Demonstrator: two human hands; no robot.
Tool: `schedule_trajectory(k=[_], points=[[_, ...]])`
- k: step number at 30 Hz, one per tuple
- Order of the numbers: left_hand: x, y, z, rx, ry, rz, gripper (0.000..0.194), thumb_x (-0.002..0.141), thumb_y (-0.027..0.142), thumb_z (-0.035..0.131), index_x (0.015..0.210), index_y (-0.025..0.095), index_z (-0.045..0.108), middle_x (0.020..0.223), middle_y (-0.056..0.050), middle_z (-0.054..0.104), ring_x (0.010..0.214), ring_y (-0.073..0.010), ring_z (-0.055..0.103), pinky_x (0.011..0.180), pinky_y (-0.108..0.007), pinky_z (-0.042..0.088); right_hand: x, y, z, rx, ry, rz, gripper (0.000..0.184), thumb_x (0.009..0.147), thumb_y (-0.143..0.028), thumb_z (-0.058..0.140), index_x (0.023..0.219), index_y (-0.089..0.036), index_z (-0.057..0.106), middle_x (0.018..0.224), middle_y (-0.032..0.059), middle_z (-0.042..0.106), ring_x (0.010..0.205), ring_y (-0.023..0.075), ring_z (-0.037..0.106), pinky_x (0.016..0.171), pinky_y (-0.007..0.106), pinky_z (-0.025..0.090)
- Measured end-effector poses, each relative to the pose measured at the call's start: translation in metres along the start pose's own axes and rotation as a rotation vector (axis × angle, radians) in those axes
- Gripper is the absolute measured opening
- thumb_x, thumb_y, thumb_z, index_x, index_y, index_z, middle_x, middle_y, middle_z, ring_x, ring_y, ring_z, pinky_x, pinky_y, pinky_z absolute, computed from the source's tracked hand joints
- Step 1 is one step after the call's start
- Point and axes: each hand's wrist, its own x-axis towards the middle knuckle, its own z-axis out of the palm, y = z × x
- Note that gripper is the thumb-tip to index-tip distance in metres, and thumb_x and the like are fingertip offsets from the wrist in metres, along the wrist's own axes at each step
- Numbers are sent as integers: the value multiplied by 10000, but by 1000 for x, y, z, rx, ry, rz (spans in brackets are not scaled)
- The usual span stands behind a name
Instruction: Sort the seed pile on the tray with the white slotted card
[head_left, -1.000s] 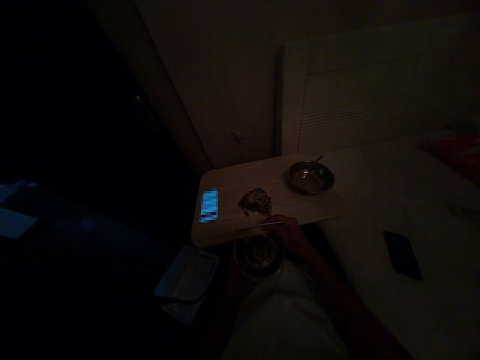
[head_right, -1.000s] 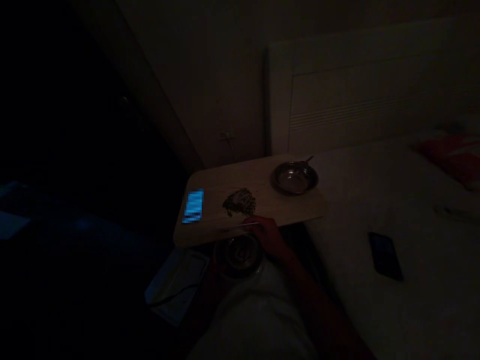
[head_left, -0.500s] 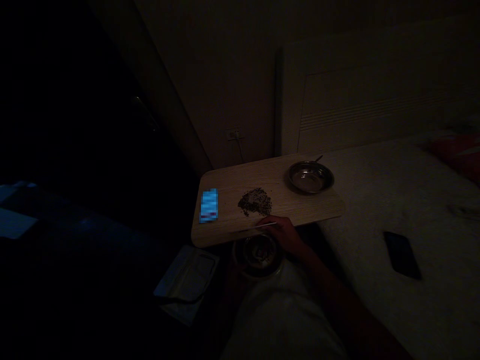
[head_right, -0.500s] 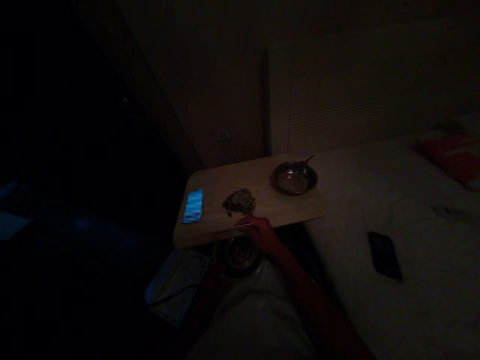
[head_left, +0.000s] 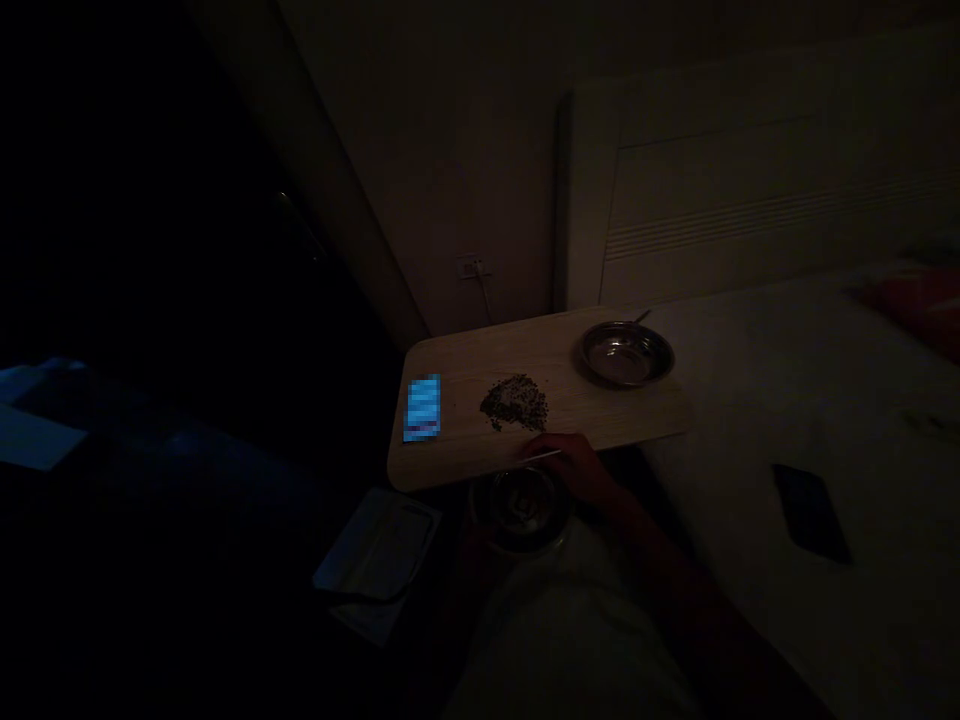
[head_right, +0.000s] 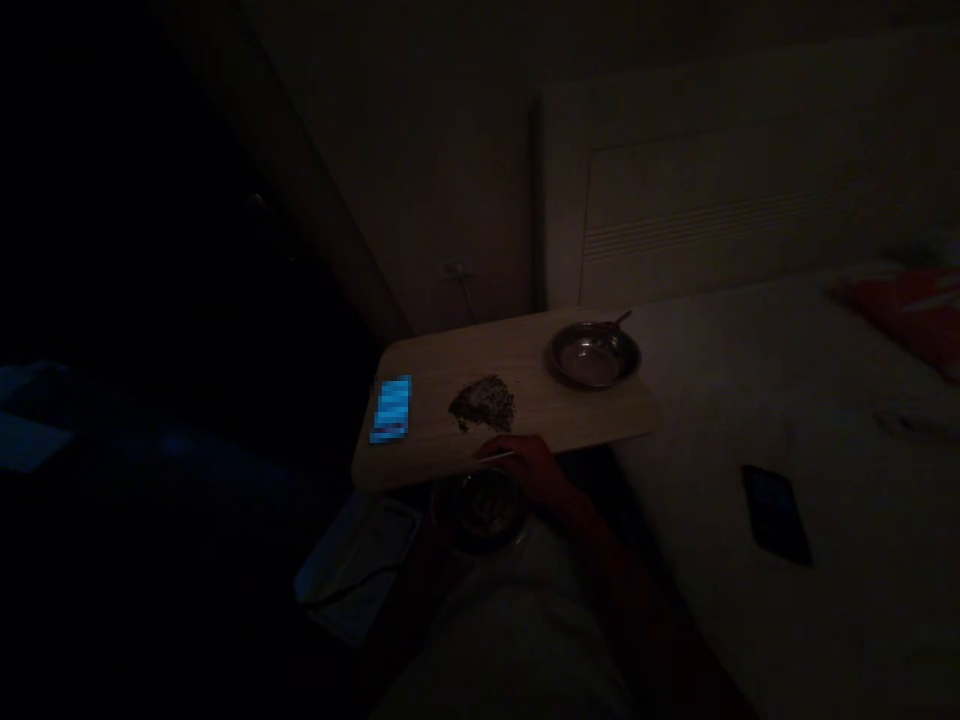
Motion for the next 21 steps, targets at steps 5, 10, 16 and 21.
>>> schedule_trajectory(k=[5, 10, 16, 21], points=[[1, -5, -4, -48, -45, -48, 690, 628, 169, 747, 1301, 295, 656, 1362, -62, 659, 1330, -372, 517, 1088, -509, 418, -5, 5, -2, -8, 2, 0, 261, 976, -358, 540, 1003, -209, 753, 1014, 62, 782, 950, 215, 727, 872, 317, 534], [5, -11, -8, -21, 2, -14, 671, 607, 176, 742, 1268, 271, 682, 1311, -71, 689, 1333, -383, 510, 1098, -505, 407, -12, 6, -4, -25, 11, 0, 242, 971, -357, 555, 1002, -216, 749, 1021, 63, 781, 962, 215, 726, 881, 314, 534], [3, -8, -9, 7, 34, -16, 618, 602, 184, 769, 1211, 277, 716, 1331, -67, 680, 1351, -383, 494, 1106, -503, 401, -17, 5, -5, -17, 10, -1, 254, 979, -374, 540, 1001, -226, 746, 1022, 59, 777, 962, 212, 723, 889, 316, 531], [5, -8, -10, 8, 12, 2, 649, 606, 164, 755, 1236, 303, 695, 1314, -40, 689, 1371, -359, 478, 1121, -485, 384, -19, 3, -8, -58, 10, -7, 254, 983, -374, 540, 997, -227, 746, 1004, 59, 779, 945, 209, 725, 870, 309, 534]])
